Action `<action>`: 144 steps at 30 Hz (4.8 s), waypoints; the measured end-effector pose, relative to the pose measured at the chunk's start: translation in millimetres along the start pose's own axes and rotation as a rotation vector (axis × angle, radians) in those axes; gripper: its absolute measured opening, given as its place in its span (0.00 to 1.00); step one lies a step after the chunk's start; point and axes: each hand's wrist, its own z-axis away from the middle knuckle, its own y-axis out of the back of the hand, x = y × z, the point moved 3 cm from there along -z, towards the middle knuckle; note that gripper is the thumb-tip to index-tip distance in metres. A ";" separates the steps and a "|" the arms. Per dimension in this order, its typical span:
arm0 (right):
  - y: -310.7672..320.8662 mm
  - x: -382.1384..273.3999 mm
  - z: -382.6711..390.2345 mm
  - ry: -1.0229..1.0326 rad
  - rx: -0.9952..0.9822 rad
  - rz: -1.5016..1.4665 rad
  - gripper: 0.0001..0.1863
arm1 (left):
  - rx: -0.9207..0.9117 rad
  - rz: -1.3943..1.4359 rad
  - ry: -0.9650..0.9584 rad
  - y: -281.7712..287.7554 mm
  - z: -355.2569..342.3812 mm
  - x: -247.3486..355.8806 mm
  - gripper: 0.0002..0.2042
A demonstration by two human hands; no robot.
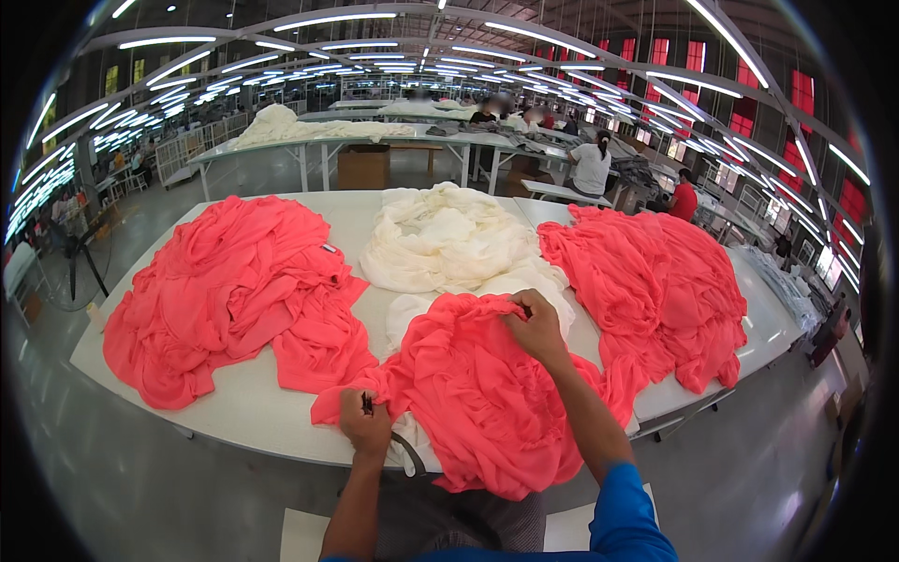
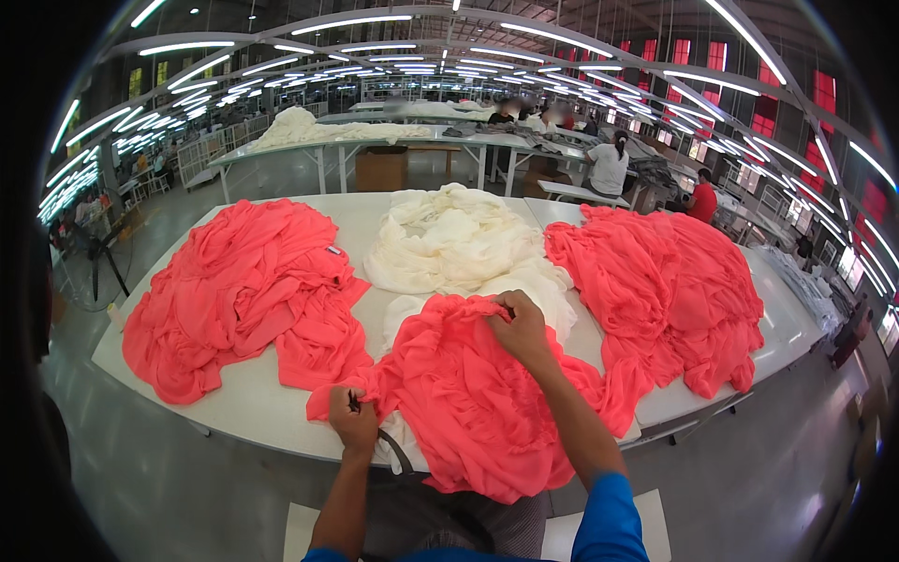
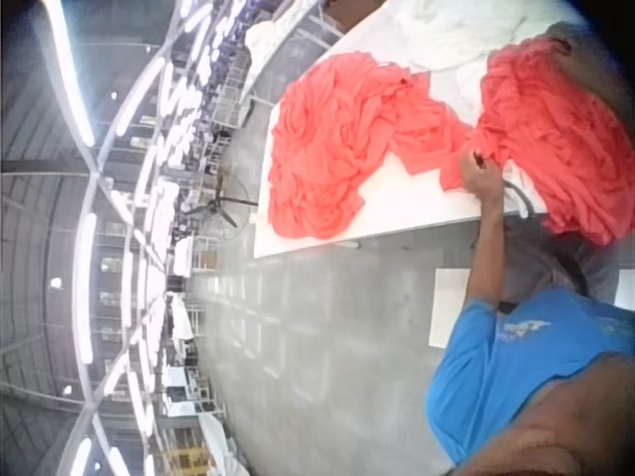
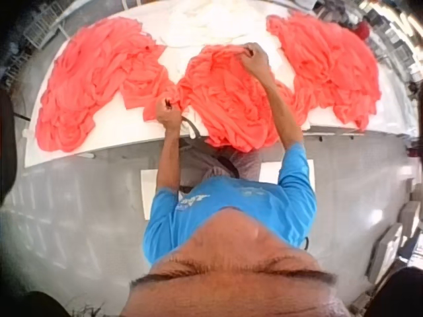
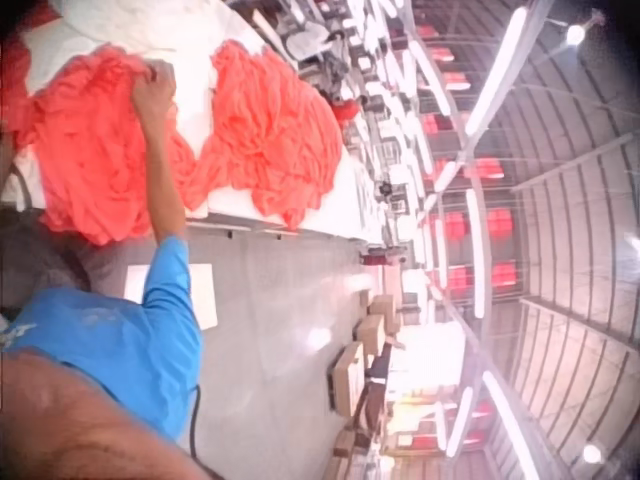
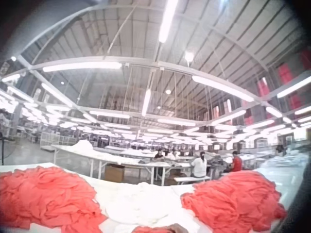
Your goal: The person uses small scissors to trim loose threads from the edges and seams of pink and white garments on a worktable. They repeatedly pick up garments, cut visible threads, and place the items back on the table.
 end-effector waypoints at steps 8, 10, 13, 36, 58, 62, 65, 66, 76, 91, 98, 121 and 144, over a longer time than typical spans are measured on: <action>68.1 -33.0 38.8 -0.040 0.029 -0.356 0.06 | -0.035 0.031 0.116 -0.2 5.5 -4.6 0.07; 71.0 -26.6 46.6 -0.051 0.036 -0.435 0.07 | -0.038 0.023 0.127 -1.8 6.4 -3.9 0.07; 73.5 -24.6 53.4 -0.029 0.056 -0.430 0.08 | -0.049 -0.009 0.124 -1.3 6.8 -7.3 0.08; 115.0 123.0 310.7 -0.661 0.460 0.035 0.28 | -0.025 0.253 0.211 -4.5 11.7 0.7 0.07; -68.3 132.3 391.7 -0.343 -1.459 -0.442 0.18 | -0.318 0.375 0.126 62.0 -20.4 72.9 0.09; -10.5 112.7 361.2 -0.717 -1.116 -0.883 0.09 | -0.627 0.301 0.241 53.6 -23.3 93.1 0.14; 36.5 54.7 304.0 -0.357 -1.068 -1.100 0.06 | -0.818 0.328 0.366 40.8 -20.8 97.0 0.16; 62.0 21.0 273.1 -0.305 -0.961 -1.066 0.06 | -0.869 0.261 0.494 44.2 -22.3 86.3 0.16; 423.8 19.0 -99.4 0.124 0.743 -0.301 0.22 | -0.531 0.565 0.651 83.7 -30.1 56.2 0.07; 210.1 205.7 149.4 -0.560 0.173 0.486 0.32 | -0.379 0.561 0.809 104.5 -2.3 30.9 0.02; 149.6 157.8 169.6 -0.236 0.274 0.696 0.28 | -0.552 0.570 0.847 70.7 33.7 28.4 0.03; 51.3 80.4 168.7 0.006 -0.214 0.485 0.11 | -0.182 0.342 0.716 80.9 -54.7 -63.7 0.05; 32.4 74.6 158.8 0.075 -0.233 0.546 0.08 | 0.315 -0.295 0.480 163.6 -191.0 -311.2 0.14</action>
